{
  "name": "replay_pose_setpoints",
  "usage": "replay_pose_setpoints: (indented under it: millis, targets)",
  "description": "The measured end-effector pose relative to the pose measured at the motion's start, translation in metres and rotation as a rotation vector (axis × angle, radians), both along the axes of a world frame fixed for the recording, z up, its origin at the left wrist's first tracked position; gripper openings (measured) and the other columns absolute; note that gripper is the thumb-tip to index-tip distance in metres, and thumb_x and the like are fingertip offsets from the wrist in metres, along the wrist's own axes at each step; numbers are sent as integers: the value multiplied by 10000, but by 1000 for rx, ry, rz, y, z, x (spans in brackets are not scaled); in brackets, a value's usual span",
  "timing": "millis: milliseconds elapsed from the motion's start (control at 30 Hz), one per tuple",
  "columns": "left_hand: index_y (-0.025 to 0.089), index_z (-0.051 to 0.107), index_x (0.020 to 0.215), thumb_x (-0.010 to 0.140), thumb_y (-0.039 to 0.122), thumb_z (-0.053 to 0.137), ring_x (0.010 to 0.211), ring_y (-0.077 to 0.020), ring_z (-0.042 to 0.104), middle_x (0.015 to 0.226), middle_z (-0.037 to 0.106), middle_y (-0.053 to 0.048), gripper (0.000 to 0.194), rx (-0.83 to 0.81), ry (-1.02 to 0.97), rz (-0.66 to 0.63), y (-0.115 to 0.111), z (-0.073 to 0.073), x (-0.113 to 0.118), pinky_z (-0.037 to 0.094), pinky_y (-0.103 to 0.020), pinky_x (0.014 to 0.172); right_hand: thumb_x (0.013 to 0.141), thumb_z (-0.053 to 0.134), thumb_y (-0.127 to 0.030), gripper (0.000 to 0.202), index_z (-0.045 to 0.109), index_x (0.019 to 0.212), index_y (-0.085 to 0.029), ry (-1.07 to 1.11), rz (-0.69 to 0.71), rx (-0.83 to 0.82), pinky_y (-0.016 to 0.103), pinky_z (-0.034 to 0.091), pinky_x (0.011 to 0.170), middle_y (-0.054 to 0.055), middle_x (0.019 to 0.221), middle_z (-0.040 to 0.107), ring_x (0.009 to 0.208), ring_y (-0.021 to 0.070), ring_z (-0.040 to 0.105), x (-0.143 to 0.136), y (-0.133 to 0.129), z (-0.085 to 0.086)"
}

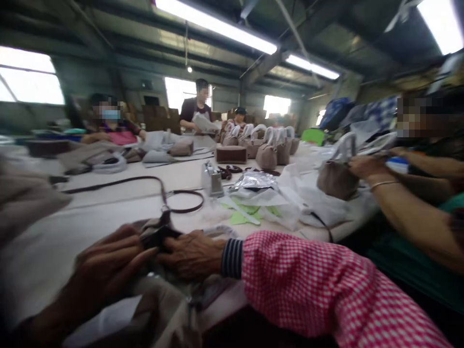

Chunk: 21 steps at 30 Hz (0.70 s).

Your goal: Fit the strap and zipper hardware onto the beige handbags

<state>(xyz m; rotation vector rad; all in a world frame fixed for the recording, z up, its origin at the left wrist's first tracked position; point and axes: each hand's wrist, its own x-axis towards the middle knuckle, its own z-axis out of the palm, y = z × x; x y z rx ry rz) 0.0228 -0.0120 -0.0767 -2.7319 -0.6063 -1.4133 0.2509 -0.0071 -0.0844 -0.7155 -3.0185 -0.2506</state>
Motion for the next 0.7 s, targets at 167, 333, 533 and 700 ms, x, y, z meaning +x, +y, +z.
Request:
replay_pose_setpoints:
  millis: [167, 333, 533, 700]
  targets:
    - [178, 527, 629, 979, 126, 645, 705, -157, 463, 615, 517, 7, 373, -130, 20, 20, -2, -2, -4, 453, -326, 718, 990, 517, -162, 348, 534, 1336, -126, 180, 0, -132, 324, 426, 667, 111, 1199, 610, 813, 186, 545, 1, 3, -6]
    - [176, 509, 644, 951, 80, 663, 710, -150, 447, 618, 522, 16, 357, -184, -9, 12, -4, 3, -7, 450, -329, 717, 984, 481, -87, 293, 578, 1252, -156, 371, -108, -281, 284, 404, 678, 56, 1055, 620, 806, 153, 551, 13, -9, -4]
    - [176, 454, 620, 973, 110, 651, 707, -146, 445, 603, 472, 25, 409, -336, 47, 18, 4, 6, -4, 440, -327, 715, 1028, 594, -254, 125, 665, 993, -159, 420, -148, -430, 283, 428, 722, 53, 1058, 627, 840, 148, 589, 16, -13, -1]
    - [180, 429, 608, 999, 156, 622, 719, -157, 442, 614, 441, 12, 436, -420, 45, 98, 7, 4, -4, 413, -319, 680, 1025, 621, -286, 154, 678, 963, -158, 445, -84, -524, 286, 451, 777, 44, 1070, 636, 881, 151, 605, 16, -13, 5]
